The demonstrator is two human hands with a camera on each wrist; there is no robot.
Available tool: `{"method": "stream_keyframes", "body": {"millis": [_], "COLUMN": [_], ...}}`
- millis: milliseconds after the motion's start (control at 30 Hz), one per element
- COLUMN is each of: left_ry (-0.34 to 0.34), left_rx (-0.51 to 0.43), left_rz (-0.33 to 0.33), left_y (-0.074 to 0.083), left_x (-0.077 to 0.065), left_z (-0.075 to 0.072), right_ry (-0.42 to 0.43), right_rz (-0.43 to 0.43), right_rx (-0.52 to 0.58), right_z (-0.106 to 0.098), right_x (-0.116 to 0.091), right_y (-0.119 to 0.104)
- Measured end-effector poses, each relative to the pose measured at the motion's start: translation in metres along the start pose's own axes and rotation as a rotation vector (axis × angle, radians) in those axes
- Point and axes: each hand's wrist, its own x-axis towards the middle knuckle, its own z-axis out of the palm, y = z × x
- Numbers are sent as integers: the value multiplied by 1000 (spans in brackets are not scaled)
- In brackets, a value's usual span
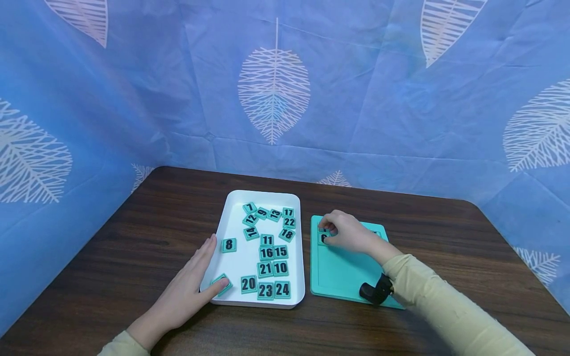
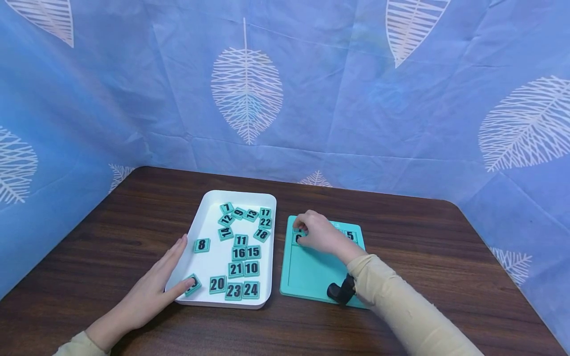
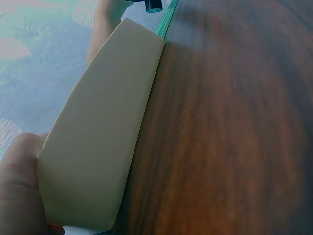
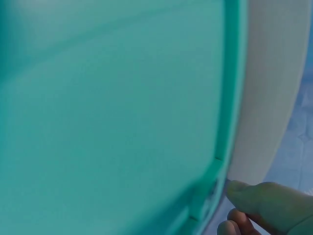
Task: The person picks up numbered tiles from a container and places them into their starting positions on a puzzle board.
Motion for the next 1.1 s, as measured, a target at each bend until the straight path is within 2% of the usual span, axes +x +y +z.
{"method": "stream_keyframes", "body": {"millis": [433,767,967,1100], "left_ry": [-8,-12,-14,-9], "left_rx": [11,0,-4,-2], "left_rz": [-15,-24,-21,-18], "left_y": [-2,-1,1,2], "left_x": [0,-1,0,1], "left_z": [0,0,-1,-1], "right_ry": [10,-11,-21,-26], "right_rz": [-30,-96,-81,-106], "right_rx": [20,9,12,25], "right_z": [-14,-12,-14,-12], "right_x": [25,60,81,93], "right_y": [-26,-51,-70,-83]}}
